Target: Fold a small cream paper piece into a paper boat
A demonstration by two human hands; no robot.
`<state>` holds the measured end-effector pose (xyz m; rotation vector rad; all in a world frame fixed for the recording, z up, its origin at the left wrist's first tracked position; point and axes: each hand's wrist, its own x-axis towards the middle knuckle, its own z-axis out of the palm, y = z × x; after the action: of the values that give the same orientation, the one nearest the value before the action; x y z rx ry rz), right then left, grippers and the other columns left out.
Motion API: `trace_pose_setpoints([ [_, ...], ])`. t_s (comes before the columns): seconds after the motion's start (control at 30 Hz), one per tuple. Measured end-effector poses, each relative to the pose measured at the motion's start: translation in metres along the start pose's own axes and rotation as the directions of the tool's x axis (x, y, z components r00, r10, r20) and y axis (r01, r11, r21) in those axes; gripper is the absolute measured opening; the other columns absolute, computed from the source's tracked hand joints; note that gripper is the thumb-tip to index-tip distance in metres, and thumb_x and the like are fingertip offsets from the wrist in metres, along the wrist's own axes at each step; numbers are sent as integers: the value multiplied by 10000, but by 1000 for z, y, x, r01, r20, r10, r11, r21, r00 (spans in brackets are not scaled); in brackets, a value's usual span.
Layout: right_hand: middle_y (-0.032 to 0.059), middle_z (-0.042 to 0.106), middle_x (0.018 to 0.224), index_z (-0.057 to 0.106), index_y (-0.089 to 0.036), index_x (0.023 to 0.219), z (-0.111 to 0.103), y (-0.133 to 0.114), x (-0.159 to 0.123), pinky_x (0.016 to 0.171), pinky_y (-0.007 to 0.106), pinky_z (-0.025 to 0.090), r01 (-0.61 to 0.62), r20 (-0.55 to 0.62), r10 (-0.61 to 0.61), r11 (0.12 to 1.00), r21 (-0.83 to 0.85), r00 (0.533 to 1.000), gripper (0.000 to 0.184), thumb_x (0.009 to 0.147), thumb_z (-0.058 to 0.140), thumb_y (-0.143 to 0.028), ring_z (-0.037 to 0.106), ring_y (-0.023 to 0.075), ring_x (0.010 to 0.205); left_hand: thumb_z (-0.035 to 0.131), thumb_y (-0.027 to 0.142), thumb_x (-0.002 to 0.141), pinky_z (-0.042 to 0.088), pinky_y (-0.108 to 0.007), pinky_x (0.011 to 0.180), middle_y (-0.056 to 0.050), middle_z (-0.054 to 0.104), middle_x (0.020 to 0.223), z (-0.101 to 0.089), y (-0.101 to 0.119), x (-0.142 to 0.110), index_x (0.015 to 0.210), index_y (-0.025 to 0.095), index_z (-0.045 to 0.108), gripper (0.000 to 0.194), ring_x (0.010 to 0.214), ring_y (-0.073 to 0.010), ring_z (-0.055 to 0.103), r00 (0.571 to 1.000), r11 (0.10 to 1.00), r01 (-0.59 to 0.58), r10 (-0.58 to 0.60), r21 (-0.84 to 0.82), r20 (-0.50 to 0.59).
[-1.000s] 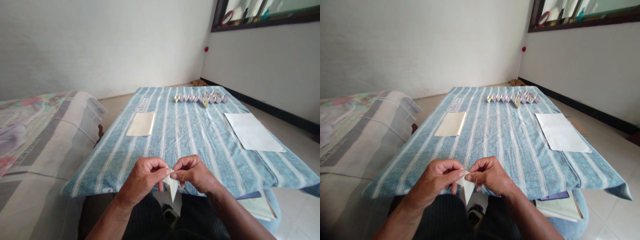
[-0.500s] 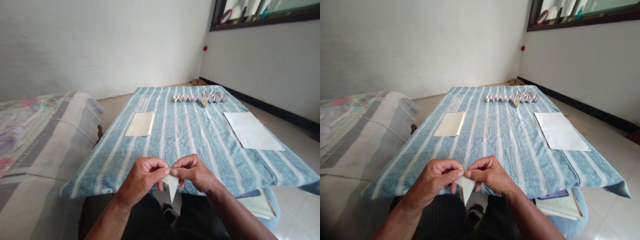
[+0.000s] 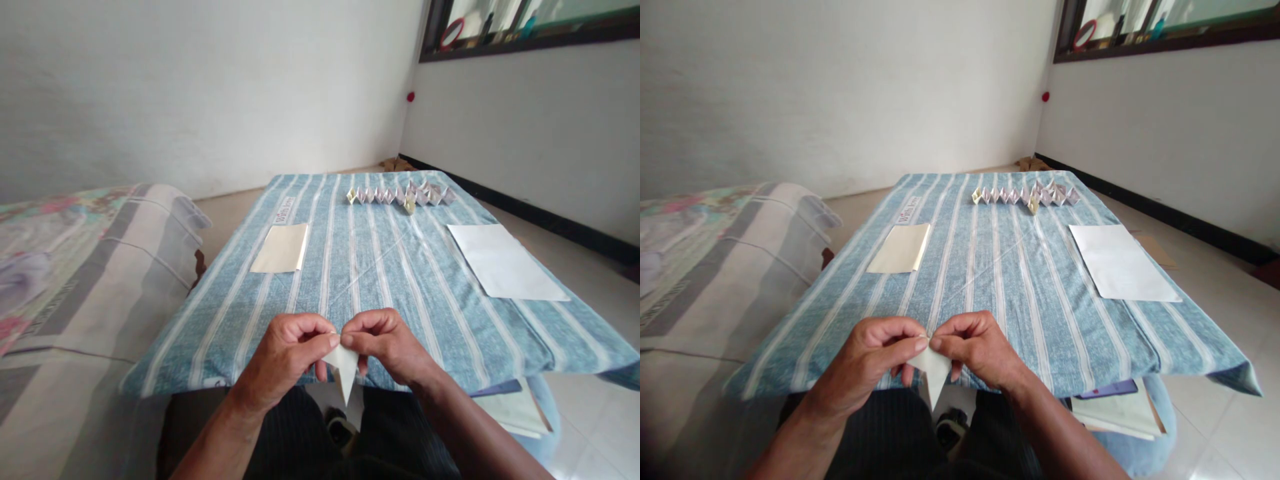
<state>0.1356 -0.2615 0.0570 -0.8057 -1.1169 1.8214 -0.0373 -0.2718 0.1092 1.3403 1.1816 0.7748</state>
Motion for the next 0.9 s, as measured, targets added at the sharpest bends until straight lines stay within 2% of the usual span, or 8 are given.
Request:
trace_pose_setpoints([
  [0.3, -17, 628, 509, 710, -139, 672, 2, -2, 1, 374, 168, 451, -3, -21, 3, 1000, 0, 1000, 272, 671, 815, -390, 514, 63, 374, 624, 294, 759, 301, -181, 403, 29, 579, 418, -1, -4, 0, 643, 145, 676, 195, 376, -70, 476, 1000, 1000, -12, 12, 15, 15],
  [0.47, -26, 609, 498, 690, -142, 662, 3, -2, 0, 380, 167, 438, 8, -50, -8, 1000, -12, 999, 299, 675, 809, -415, 501, 60, 381, 610, 290, 765, 312, -187, 409, 27, 578, 425, 2, -2, 0, 655, 146, 680, 194, 389, -81, 494, 1000, 1000, -10, 10, 20, -12],
  [0.6, -26, 610, 499, 678, -148, 654, 3, -1, 0, 376, 168, 435, 4, -41, -5, 1000, -21, 999, 316, 676, 809, -434, 499, 61, 377, 604, 285, 758, 334, -192, 415, 29, 579, 429, 3, 2, -1, 634, 153, 668, 192, 382, -81, 486, 1000, 999, -13, 12, 43, 7],
  [0.9, -28, 585, 481, 667, -143, 645, 2, 2, 1, 371, 167, 425, 54, -83, -56, 998, -30, 995, 318, 688, 803, -428, 483, 60, 381, 586, 289, 766, 314, -192, 412, 36, 573, 421, 4, 1, 3, 653, 154, 675, 197, 376, -77, 470, 1000, 995, -4, 4, 103, 2],
])
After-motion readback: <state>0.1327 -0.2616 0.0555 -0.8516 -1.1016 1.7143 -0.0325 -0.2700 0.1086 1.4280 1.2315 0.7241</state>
